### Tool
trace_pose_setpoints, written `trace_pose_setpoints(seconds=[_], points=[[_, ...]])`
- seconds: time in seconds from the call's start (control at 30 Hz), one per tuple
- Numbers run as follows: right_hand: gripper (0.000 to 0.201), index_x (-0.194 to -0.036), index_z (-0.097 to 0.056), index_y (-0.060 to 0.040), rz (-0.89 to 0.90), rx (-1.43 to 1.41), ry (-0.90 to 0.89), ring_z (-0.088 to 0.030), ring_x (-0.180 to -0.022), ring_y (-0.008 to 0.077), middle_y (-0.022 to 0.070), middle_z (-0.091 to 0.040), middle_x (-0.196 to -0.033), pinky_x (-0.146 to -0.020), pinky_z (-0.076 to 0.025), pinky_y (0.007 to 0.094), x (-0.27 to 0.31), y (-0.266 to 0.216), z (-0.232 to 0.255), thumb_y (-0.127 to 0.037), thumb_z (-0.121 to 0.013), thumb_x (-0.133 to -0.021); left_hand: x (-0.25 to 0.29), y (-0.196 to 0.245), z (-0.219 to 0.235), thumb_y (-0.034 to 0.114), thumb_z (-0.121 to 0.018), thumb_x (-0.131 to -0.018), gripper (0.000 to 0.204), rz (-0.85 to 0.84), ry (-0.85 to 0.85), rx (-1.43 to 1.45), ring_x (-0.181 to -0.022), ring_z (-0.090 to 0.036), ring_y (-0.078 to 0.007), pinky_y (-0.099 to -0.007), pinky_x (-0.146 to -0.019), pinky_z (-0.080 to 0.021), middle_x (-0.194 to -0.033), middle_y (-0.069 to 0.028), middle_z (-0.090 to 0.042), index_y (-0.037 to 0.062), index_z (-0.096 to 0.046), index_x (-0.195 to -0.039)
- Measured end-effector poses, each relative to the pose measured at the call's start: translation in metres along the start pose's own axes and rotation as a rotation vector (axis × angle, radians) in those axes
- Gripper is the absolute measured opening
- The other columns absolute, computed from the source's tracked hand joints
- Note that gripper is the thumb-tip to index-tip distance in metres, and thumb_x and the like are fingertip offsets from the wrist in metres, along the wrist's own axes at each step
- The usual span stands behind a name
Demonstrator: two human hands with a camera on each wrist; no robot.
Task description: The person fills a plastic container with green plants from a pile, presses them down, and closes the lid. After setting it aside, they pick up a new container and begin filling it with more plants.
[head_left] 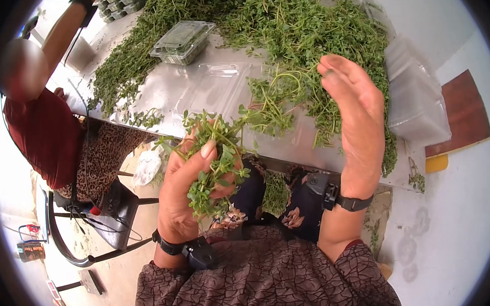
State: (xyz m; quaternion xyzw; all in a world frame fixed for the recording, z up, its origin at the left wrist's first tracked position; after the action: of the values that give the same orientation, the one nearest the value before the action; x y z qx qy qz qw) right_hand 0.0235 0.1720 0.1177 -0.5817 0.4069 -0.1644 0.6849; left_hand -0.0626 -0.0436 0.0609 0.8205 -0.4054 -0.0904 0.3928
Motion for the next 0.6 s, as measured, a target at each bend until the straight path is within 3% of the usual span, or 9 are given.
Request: trace_pose_setpoints(seconds=[0.1,0.13,0.23,0.27,0.37,0.43,0.5,0.53,0.6], points=[[0.036,-0.114,-0.056,0.0075,0.005,-0.082,0.058,-0.060,-0.107,0.0256,0.0199,-0.062,-0.112,-0.091,-0.046,0.0342,0.010,-0.001,0.016,-0.022,-0.054,-0.094,-0.004,0.005,-0.017,0.016,-0.055,-0.091,0.036,0.000,-0.078,0.035,-0.061,-0.051,-0.0131,-0.0205,-0.046,-0.035,-0.088,-0.0150,-0.060,0.0064,-0.047,-0.125],[0.028,-0.107,-0.061,0.0058,0.016,-0.161,0.105,-0.064,-0.094,0.0190,0.0137,-0.067,-0.102,-0.080,-0.050,0.0280,0.013,0.001,0.020,-0.018,-0.054,-0.095,-0.005,0.009,-0.025,0.016,-0.055,-0.091,0.037,-0.027,-0.061,-0.007,-0.062,-0.052,-0.0133,-0.0205,-0.046,-0.035,-0.088,-0.0151,-0.061,0.0060,-0.047,-0.125],[0.028,-0.106,-0.060,0.0058,-0.032,-0.192,0.071,-0.065,-0.089,0.0192,0.0144,-0.067,-0.099,-0.077,-0.052,0.0288,0.021,0.001,0.021,-0.019,-0.053,-0.096,-0.019,0.013,-0.035,0.018,-0.056,-0.092,0.033,-0.037,-0.053,-0.115,-0.065,-0.055,-0.0142,-0.0209,-0.047,-0.038,-0.091,-0.0153,-0.062,0.0046,-0.048,-0.121],[0.029,-0.107,-0.060,0.0049,-0.029,-0.181,0.058,-0.066,-0.087,0.0185,0.0139,-0.068,-0.098,-0.073,-0.052,0.0284,0.023,0.001,0.019,-0.022,-0.053,-0.096,-0.027,0.013,-0.041,0.019,-0.055,-0.093,0.030,-0.051,-0.119,-0.105,-0.066,-0.056,-0.0141,-0.0215,-0.048,-0.040,-0.091,-0.0153,-0.062,0.0045,-0.050,-0.118],[0.032,-0.108,-0.060,0.0040,-0.021,-0.150,-0.015,-0.066,-0.088,0.0185,0.0132,-0.067,-0.099,-0.073,-0.052,0.0273,0.029,0.003,0.010,-0.025,-0.055,-0.095,-0.041,0.005,-0.057,0.020,-0.056,-0.094,0.023,-0.072,-0.182,-0.049,-0.070,-0.059,-0.0136,-0.0230,-0.053,-0.046,-0.093,-0.0116,-0.063,0.0055,-0.053,-0.111],[0.036,-0.114,-0.057,0.0051,0.009,-0.145,-0.084,-0.065,-0.090,0.0182,0.0128,-0.066,-0.104,-0.076,-0.051,0.0270,0.036,0.000,0.004,-0.025,-0.055,-0.095,-0.048,0.000,-0.056,0.012,-0.051,-0.092,0.031,-0.149,0.027,-0.175,-0.065,-0.052,-0.0158,-0.0219,-0.046,-0.038,-0.096,-0.0222,-0.059,0.0023,-0.045,-0.121],[0.061,-0.120,-0.053,0.0088,-0.012,-0.115,-0.044,-0.063,-0.097,0.0240,0.0196,-0.063,-0.110,-0.084,-0.049,0.0325,0.043,0.003,-0.001,-0.046,-0.050,-0.093,-0.050,-0.014,-0.068,0.013,-0.051,-0.094,0.026,-0.119,0.041,-0.172,-0.067,-0.054,-0.0173,-0.0234,-0.049,-0.040,-0.095,-0.0214,-0.060,0.0022,-0.049,-0.117],[0.061,-0.120,-0.053,0.0088,-0.016,-0.113,-0.036,-0.063,-0.097,0.0240,0.0196,-0.063,-0.110,-0.084,-0.049,0.0325,0.044,0.006,-0.002,-0.046,-0.050,-0.093,-0.052,-0.022,-0.071,0.014,-0.052,-0.094,0.028,-0.103,0.037,-0.171,-0.069,-0.056,-0.0172,-0.0236,-0.049,-0.042,-0.095,-0.0188,-0.060,0.0030,-0.049,-0.119],[0.065,-0.129,-0.045,0.0091,0.000,-0.280,0.066,-0.063,-0.094,0.0160,0.0153,-0.062,-0.111,-0.089,-0.046,0.0284,0.046,0.011,0.008,-0.042,-0.056,-0.092,-0.055,-0.036,-0.074,0.015,-0.053,-0.094,0.030,-0.079,0.028,-0.170,-0.071,-0.058,-0.0171,-0.0239,-0.050,-0.043,-0.095,-0.0163,-0.061,0.0039,-0.048,-0.121]])
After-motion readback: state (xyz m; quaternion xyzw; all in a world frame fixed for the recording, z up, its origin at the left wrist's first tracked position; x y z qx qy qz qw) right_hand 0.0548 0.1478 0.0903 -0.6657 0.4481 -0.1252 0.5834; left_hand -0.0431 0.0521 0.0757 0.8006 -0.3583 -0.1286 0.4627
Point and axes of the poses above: each hand's wrist, its own x-axis away from the middle knuckle, its own z-axis out of the back of the hand, y = z × x, the point moved 9 cm from there along -x, towards the middle knuckle
